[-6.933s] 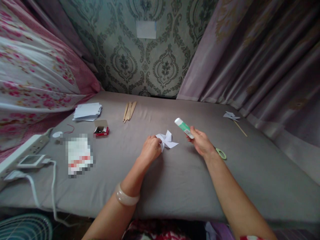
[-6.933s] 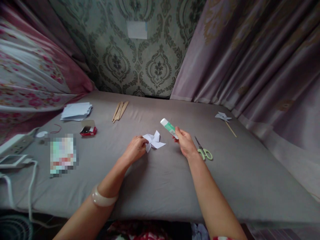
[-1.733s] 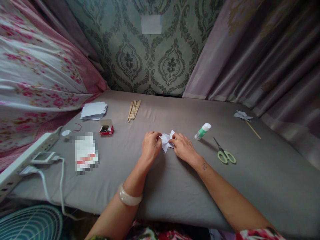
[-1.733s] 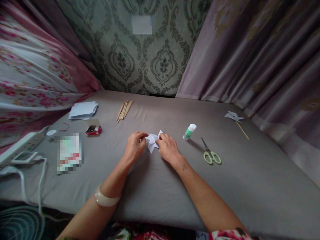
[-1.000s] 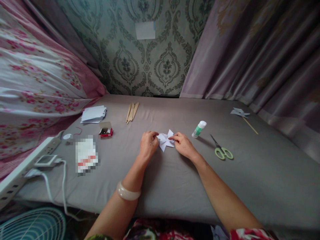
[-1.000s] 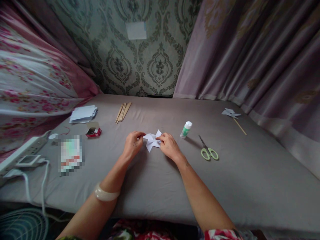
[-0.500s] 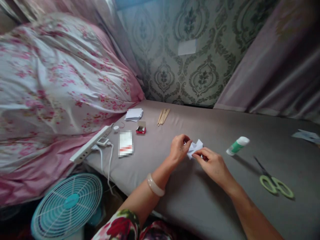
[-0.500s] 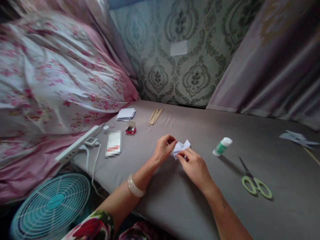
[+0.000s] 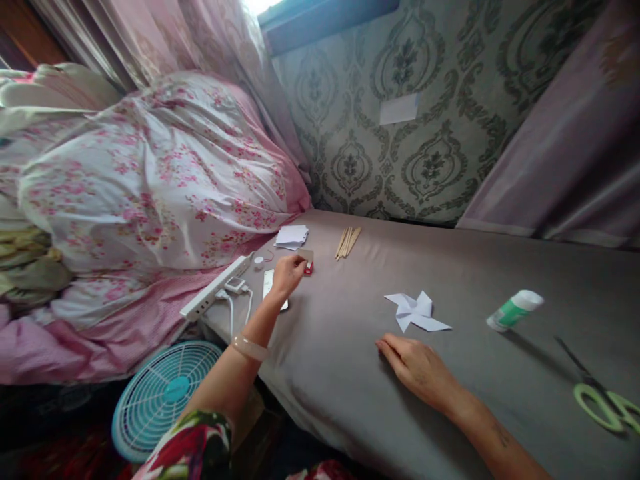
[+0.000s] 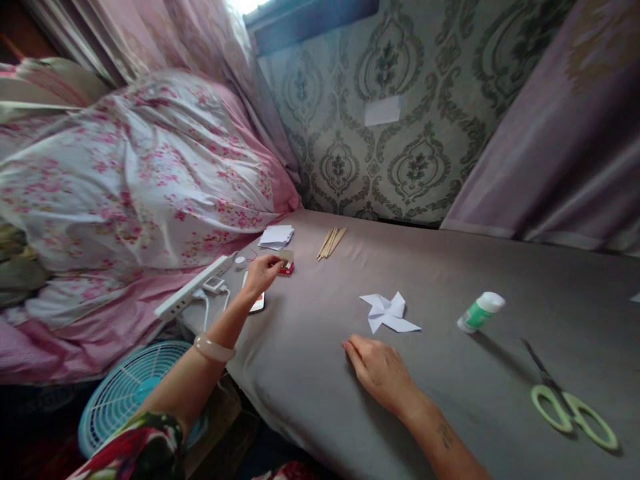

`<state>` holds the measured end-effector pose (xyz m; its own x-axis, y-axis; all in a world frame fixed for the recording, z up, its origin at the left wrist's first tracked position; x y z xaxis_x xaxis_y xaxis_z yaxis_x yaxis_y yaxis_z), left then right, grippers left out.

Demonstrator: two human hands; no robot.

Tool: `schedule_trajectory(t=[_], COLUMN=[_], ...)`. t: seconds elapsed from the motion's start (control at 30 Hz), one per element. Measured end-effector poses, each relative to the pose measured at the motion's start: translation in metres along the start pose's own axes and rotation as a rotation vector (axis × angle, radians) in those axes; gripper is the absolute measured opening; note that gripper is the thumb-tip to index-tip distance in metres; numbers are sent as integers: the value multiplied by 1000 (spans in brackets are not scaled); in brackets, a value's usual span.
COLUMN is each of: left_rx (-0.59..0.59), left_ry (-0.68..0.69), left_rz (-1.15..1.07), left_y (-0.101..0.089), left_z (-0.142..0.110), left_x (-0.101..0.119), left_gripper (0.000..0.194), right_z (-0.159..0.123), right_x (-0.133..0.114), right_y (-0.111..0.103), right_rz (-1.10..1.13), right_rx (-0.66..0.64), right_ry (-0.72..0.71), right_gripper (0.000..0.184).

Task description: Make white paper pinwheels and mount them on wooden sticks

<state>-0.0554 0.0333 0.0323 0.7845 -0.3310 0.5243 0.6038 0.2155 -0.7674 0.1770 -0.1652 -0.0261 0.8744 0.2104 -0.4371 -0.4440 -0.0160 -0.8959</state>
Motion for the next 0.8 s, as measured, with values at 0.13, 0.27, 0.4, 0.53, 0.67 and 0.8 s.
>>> schedule_trajectory(t=[0.13,0.27,0.4,0.53,0.67,0.8], left_rx=[-2,-85,-176,-223,-258,-299], left_ry=[-2,96,198,247,270,288], left_rz=[88,129,167,230,281,297], left_y=[-18,-12,3,12,17,18], left_z=[17,25,33,42,50,53], left_x=[-32,-36,-33,-35,-38,-37], left_gripper=[20,16,13,14,16,17], right_z=[1,0,-1,-1,-1,-1], right_x=[2,1,2,3,3,2], right_y=[1,2,2,4,3,2], right_rz=[17,33,41,53,56,49], right_rx=[26,7,7,14,32,34], right_ry=[-1,-19,-16,-26,-37,-41], right_gripper=[39,48,50,50,50,50])
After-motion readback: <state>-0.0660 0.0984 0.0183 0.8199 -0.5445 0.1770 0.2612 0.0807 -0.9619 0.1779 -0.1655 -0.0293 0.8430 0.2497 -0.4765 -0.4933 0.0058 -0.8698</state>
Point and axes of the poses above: each hand's wrist, its own z-axis towards the middle knuckle, its own y-axis out of the palm, x = y × z, the point moved 4 cm from there along z, towards the middle knuckle, and after that the axes turned 1 degree about -x, right-handed, at the moved point
